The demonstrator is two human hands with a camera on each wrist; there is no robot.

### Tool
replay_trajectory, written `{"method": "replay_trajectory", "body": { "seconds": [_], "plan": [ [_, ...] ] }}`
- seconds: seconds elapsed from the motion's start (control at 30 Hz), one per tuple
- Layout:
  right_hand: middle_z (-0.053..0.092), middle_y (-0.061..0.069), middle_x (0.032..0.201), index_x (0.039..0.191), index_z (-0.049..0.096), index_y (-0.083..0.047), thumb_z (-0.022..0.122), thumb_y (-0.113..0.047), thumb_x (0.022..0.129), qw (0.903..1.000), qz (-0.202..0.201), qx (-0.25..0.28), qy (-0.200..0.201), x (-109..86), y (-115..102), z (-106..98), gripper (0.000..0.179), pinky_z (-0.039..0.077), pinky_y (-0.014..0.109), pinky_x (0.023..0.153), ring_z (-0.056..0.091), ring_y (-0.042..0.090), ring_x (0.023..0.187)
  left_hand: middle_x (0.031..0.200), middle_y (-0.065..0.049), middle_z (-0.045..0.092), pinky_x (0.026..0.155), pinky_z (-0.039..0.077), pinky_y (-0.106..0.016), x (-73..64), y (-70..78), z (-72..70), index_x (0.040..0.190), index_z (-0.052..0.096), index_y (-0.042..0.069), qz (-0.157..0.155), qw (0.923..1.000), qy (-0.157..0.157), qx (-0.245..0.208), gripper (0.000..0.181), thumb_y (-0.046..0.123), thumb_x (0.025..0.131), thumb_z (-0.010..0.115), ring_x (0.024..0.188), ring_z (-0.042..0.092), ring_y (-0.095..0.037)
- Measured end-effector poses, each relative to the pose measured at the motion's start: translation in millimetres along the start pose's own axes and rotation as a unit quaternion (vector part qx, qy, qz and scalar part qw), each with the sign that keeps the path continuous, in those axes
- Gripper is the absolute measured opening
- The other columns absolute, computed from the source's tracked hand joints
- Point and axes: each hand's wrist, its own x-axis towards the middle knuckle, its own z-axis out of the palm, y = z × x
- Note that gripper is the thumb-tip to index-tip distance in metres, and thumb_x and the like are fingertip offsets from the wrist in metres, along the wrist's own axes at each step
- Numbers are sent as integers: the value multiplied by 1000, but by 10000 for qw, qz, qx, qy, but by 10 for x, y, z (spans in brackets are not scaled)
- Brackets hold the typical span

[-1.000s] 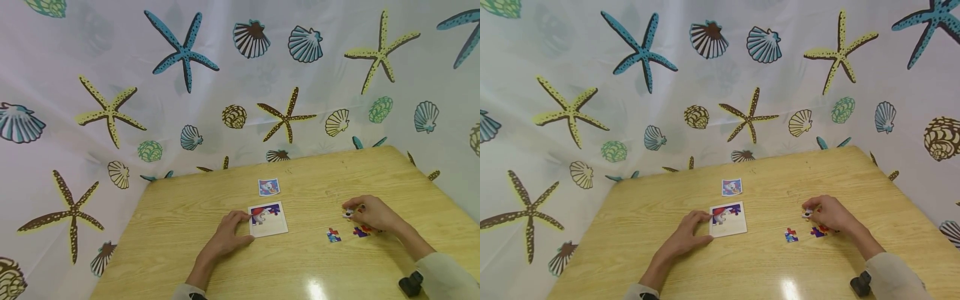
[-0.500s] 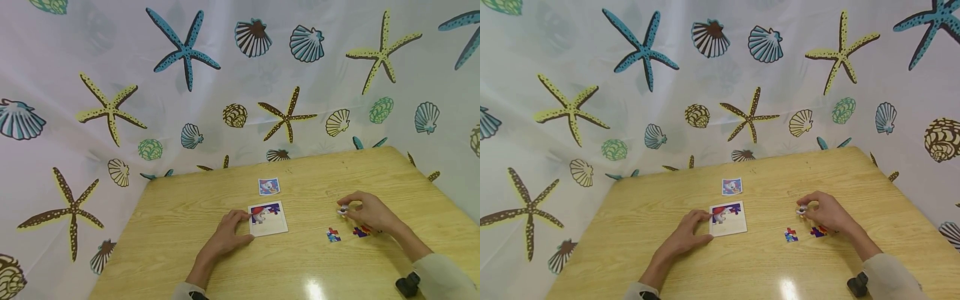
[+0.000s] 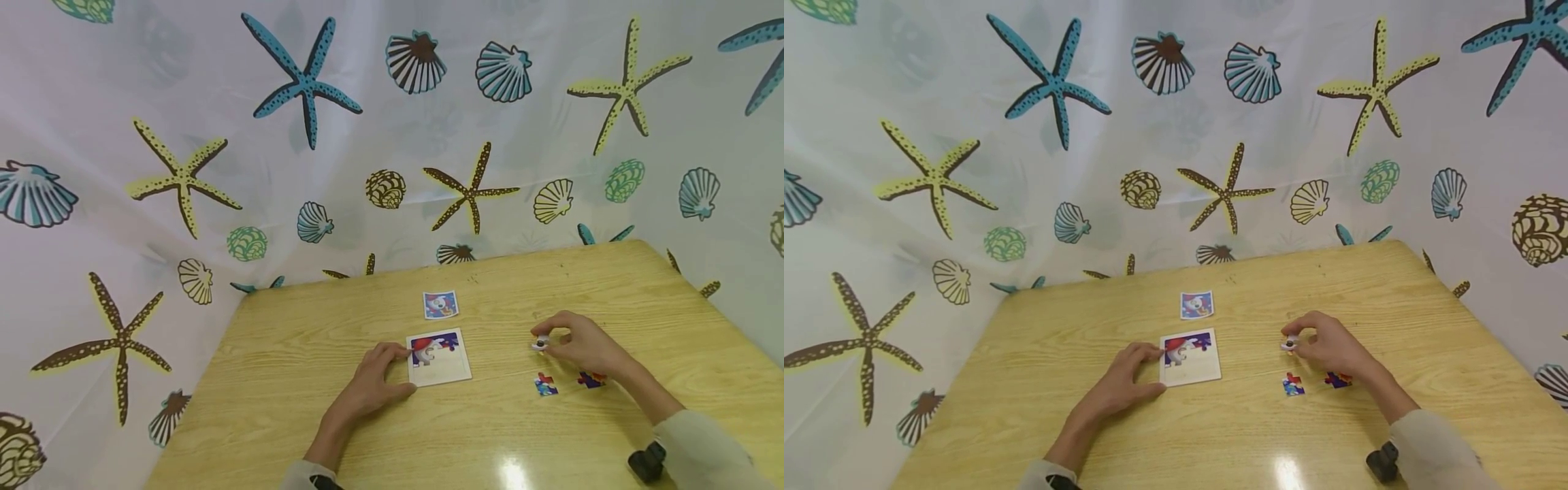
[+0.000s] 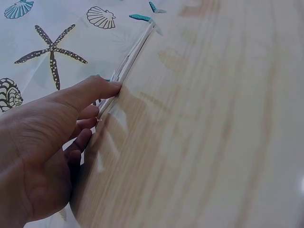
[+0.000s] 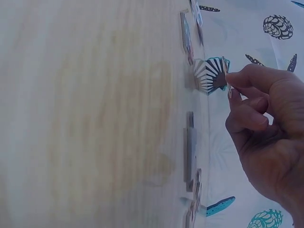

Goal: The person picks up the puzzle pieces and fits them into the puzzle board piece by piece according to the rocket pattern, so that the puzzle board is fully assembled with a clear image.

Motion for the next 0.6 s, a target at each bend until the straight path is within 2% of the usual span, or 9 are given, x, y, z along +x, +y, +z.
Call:
{"method": "replay_trajectory", "body": {
  "seconds": [0.1, 0.17, 0.33, 0.6],
  "plan": [
    [61, 22, 125, 127, 67, 5, 69, 2, 96, 9999, -18, 139, -60, 44, -24, 53, 31, 60, 33, 86, 65, 45, 117, 146, -3, 52, 118, 32, -56, -3, 5, -2, 138, 62, 14, 7, 10000, -2, -1, 59, 34, 87, 83, 141, 41, -31],
    [61, 22, 126, 127, 67, 5, 69, 3, 96, 9996, 39, 242, -107, 75, -42, 86, 31, 60, 30, 79, 67, 42, 113, 146, -3, 52, 118, 32, -56, -2, 13, -7, 138, 62, 14, 5, 10000, -3, 4, 59, 34, 86, 83, 141, 41, -31],
    [62, 20, 122, 125, 68, 6, 71, 2, 95, 9998, -17, 155, -157, 165, -89, 176, 31, 55, 26, 69, 67, 30, 103, 146, -3, 52, 118, 31, -56, -4, 27, -20, 137, 62, 13, 19, 10000, 6, 15, 59, 33, 86, 83, 141, 40, -32],
    [65, 14, 115, 120, 72, 3, 75, 0, 92, 9993, -345, -87, -137, 297, -193, 331, 28, 55, 24, 75, 61, 26, 101, 145, -2, 52, 118, 31, -57, 11, 5, -8, 137, 63, 14, -10, 10000, -6, 10, 59, 34, 86, 83, 141, 41, -32]
  ]
}}
